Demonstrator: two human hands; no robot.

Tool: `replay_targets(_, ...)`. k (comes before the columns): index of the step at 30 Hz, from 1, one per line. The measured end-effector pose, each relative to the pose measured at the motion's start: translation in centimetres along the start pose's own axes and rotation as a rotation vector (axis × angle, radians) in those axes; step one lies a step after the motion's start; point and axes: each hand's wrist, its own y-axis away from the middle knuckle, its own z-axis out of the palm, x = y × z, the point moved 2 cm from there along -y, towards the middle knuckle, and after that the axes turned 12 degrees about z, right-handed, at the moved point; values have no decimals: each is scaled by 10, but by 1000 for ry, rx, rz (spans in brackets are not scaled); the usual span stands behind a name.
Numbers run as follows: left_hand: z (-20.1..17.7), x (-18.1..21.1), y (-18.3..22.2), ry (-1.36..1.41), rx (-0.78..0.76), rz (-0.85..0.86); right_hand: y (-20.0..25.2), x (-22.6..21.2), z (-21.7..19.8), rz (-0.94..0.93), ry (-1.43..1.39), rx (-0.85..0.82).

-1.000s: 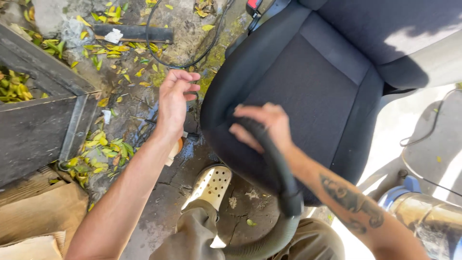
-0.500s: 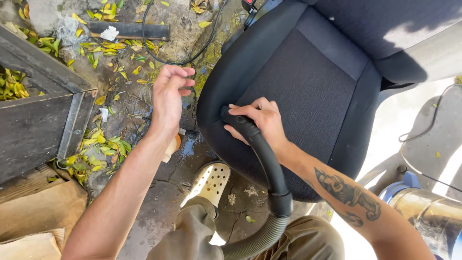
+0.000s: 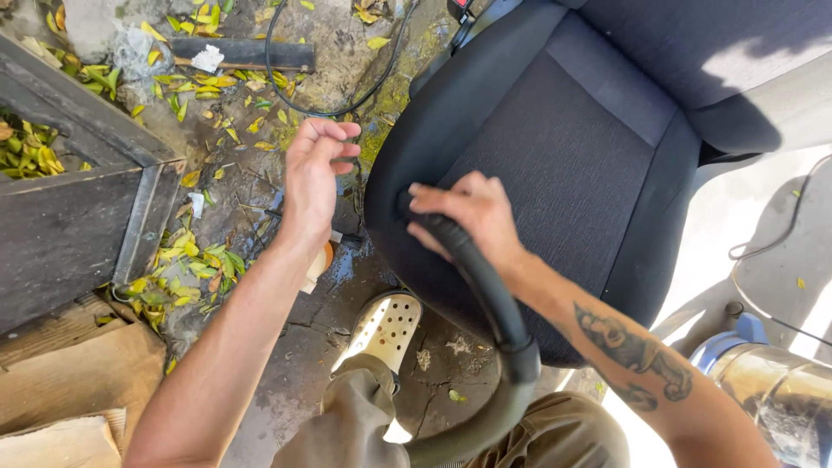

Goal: Vacuuming the surfaces and crevices of a car seat removed from a vehicle.

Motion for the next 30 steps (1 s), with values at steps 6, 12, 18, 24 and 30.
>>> replay_targets(6,-4,1,4,12,-7,28,-29,18,-17,-4,-63,76)
replay_targets(12,-10,-8,1,33,36,-27,1,-19,0,-61,-39,-120)
replay_targets(18,-2,1,6,69,42,-40,-60,12,-26,25,-9,-4)
replay_targets(24,-13,0,3,8,6,-29,-17,-49,-3,-163,92,-177)
replay_targets(30,-9,2,7,56,14,-13,-72,1,-29,32,239,-58)
